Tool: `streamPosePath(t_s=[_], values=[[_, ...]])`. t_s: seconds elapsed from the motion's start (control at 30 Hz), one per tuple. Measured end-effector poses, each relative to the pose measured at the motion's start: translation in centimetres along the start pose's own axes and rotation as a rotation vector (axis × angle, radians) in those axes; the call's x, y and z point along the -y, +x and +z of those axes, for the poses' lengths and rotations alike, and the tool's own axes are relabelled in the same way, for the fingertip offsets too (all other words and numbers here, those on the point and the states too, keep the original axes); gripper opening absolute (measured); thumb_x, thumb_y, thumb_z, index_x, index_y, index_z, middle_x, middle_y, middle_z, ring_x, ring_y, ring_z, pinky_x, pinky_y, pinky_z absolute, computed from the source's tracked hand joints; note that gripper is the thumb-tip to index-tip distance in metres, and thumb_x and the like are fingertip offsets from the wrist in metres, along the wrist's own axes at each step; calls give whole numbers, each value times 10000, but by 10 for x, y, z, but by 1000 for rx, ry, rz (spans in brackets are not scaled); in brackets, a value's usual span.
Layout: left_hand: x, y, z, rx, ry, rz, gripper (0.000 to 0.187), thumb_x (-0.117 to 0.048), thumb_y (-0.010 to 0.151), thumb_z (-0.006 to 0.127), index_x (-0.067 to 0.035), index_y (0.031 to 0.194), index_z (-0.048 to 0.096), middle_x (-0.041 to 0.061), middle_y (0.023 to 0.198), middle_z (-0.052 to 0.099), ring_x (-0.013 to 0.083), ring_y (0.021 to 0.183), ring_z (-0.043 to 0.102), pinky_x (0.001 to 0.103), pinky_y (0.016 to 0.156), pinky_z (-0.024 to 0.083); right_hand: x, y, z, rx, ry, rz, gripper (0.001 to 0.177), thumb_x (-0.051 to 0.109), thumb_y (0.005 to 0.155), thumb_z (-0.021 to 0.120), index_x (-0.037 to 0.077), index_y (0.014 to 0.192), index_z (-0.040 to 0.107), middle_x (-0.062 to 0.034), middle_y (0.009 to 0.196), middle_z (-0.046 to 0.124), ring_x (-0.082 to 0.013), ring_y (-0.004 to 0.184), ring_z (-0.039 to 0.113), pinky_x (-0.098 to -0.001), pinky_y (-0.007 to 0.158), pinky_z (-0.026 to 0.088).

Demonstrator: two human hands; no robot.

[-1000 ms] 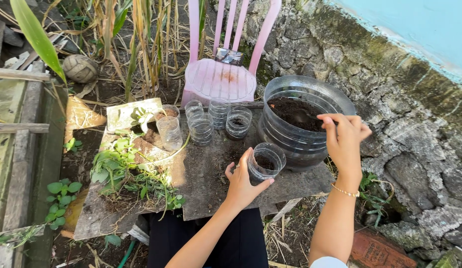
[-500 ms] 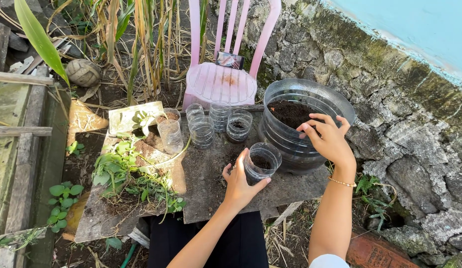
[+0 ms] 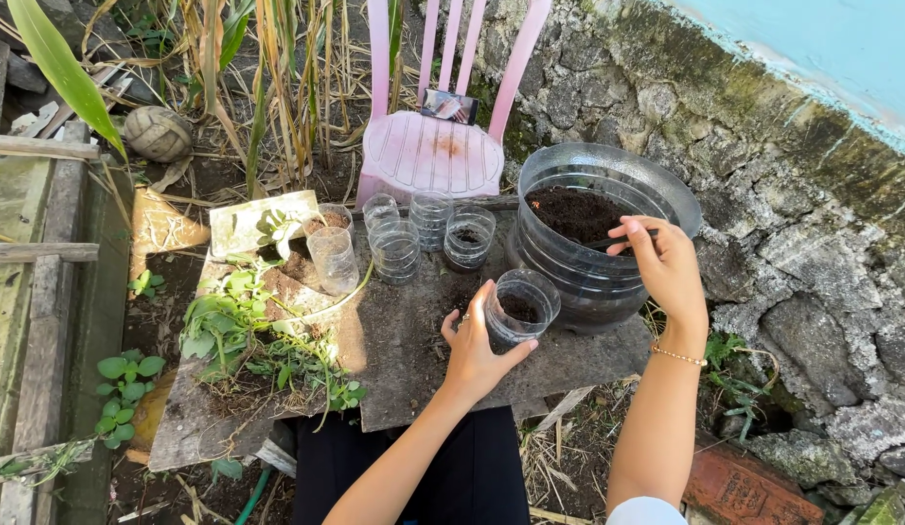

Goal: Planting seedlings into plastic cups using soil and a spoon.

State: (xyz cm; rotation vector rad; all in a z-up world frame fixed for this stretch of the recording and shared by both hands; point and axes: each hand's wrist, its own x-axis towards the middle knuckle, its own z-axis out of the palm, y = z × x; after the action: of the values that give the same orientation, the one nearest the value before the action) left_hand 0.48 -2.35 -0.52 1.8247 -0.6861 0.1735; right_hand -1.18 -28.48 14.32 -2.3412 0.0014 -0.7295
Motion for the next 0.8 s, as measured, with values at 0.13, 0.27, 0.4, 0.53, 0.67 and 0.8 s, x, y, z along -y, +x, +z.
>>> streamPosePath(t_s=[0.13, 0.27, 0.4, 0.53, 0.67, 0.8], values=[[-1, 1, 0, 7, 6, -17, 1112, -524, 780, 832, -89, 1578, 192, 220, 1559, 460, 330, 1451, 437, 545, 1192, 51, 0, -4, 4, -99, 169, 110, 304, 228, 1086, 551, -35, 1125, 698, -102, 1035, 749, -107, 852, 711, -262, 668, 451], [-5, -1, -2, 6, 5, -3, 1111, -538, 783, 827, -87, 1584, 204, 213, 1534, 490, 317, 1443, 460, 536, 1202, 65, -8, -5, 6, -159, 257, 71, 320, 242, 1128, 537, -41, 1086, 681, -95, 1077, 739, -118, 888, 714, -231, 783, 499], [-6, -1, -2, 7, 22, 3, 1110, -530, 784, 839, -79, 1584, 214, 192, 1450, 544, 313, 1398, 486, 537, 1195, 71, -8, -7, 7, -267, 245, 46, 344, 260, 1138, 531, -33, 1034, 678, -84, 1052, 735, -111, 859, 712, -227, 777, 518], [-7, -1, -3, 14, -3, -30, 1110, -533, 768, 827, -84, 1581, 218, 129, 1324, 611, 281, 1350, 532, 529, 1198, 92, -16, -8, 7, -324, 260, 55, 360, 278, 1171, 526, -20, 1079, 706, -93, 923, 728, -91, 847, 674, -216, 785, 465], [-6, -1, -2, 2, 0, -7, 1105, -532, 777, 828, -81, 1586, 225, 110, 1292, 617, 278, 1324, 542, 530, 1192, 98, -17, -8, 7, -370, 323, 55, 362, 291, 1161, 532, -8, 1054, 706, -55, 896, 719, -53, 738, 557, -226, 672, 362], [-5, -2, -1, 29, 12, -38, 1115, -537, 762, 833, -81, 1578, 226, 107, 1284, 613, 276, 1329, 539, 530, 1198, 96, -16, -10, 7, -370, 315, 45, 378, 300, 1171, 515, -1, 1045, 705, -50, 834, 707, -28, 699, 520, -230, 656, 320]])
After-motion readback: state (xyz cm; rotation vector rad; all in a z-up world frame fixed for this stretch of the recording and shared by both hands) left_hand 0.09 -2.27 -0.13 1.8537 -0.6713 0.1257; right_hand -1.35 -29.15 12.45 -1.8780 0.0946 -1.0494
